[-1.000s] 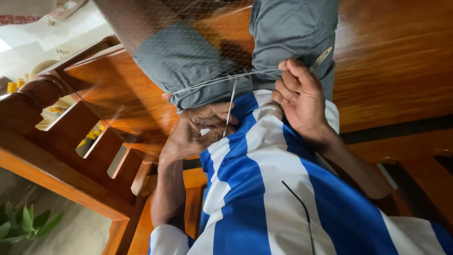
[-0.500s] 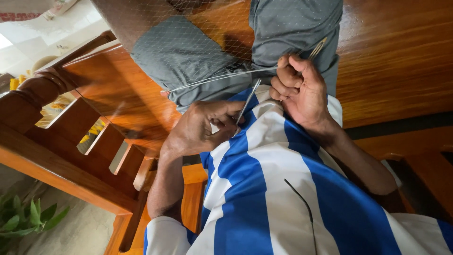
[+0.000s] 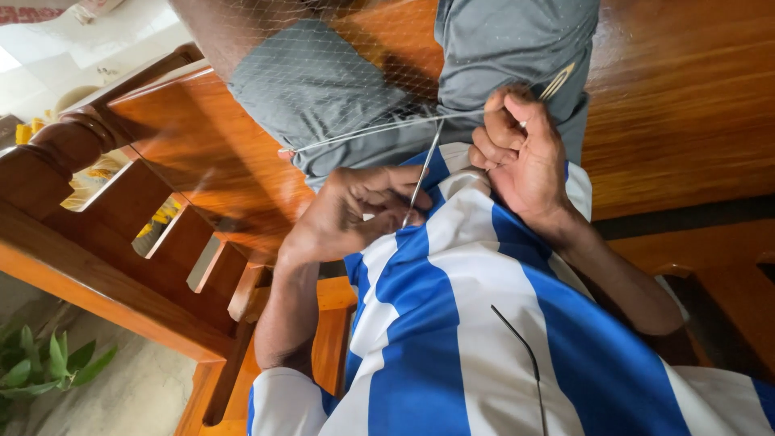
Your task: Repairing or weaving a fishing net using a wooden shuttle and thread while sitting on a bench.
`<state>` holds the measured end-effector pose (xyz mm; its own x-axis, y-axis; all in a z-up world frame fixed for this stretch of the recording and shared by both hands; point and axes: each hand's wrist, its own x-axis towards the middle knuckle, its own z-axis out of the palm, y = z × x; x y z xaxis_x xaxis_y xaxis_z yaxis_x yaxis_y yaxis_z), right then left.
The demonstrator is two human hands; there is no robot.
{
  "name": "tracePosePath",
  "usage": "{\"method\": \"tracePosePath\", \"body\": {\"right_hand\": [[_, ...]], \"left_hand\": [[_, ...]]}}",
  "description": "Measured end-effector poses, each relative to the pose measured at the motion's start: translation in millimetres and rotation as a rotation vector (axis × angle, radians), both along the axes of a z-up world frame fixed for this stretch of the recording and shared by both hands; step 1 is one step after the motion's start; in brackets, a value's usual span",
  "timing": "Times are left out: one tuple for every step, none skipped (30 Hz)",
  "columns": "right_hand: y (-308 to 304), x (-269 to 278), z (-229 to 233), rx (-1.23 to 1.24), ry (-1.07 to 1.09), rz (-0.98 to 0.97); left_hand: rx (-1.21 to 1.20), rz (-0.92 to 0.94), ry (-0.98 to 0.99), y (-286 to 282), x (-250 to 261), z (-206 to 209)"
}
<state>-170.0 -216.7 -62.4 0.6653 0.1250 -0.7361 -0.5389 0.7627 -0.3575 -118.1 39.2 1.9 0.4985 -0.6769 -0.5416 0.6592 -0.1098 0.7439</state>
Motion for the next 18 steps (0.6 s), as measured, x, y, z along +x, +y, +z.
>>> {"method": "tracePosePath", "body": {"right_hand": [[0,0,-1,-0.001,-0.017,-0.011],[-1,0,-1,-0.001,-0.035,-0.023],[-2,-1,-2,-0.002,-0.034,-0.021],[-3,-2,-3,0.003,-0.043,-0.023],[-3,-3,-4,0.009,-0.055,-0.025],[-3,0,-1,0.011,-0.055,-0.023],[-3,3,3,0.027,-0.016,-0.031],[-2,6,6,0.042,0.022,-0.039],[-3,4,4,0.046,0.022,-0.035],[-4,3,2,0.076,0.014,-0.043],[-4,3,0,0.109,0.004,-0.05],[-3,3,0,0.116,0.002,-0.046],[-2,4,1,0.098,0.0,-0.042],[-1,4,1,0.08,-0.003,-0.038],[1,6,3,0.086,-0.006,-0.034],[3,8,5,0.038,0.022,-0.009],[4,9,8,-0.012,0.052,0.012],[6,9,9,-0.01,0.052,0.012]], "left_hand": [[-0.091,0.095,0.116,-1,-3,-2],[-0.182,0.19,0.232,-2,-5,-3],[-0.183,0.192,0.233,-1,-9,-7],[-0.228,0.251,0.309,-1,-13,-10],[-0.272,0.309,0.382,0,-18,-14],[-0.271,0.311,0.381,3,-19,-13],[-0.374,0.274,0.457,6,-21,-12],[-0.476,0.236,0.532,8,-22,-11],[-0.473,0.24,0.53,9,-26,-11],[-0.459,0.207,0.572,9,-30,-11],[-0.443,0.176,0.611,11,-34,-10],[-0.438,0.181,0.607,13,-36,-11],[-0.466,0.157,0.599,15,-37,-12],[-0.494,0.134,0.591,18,-39,-13],[-0.49,0.138,0.587,20,-37,-11],[-0.472,0.14,0.572,22,-36,-9],[-0.455,0.138,0.561,23,-35,-7],[-0.453,0.139,0.561,24,-36,-6]]}}
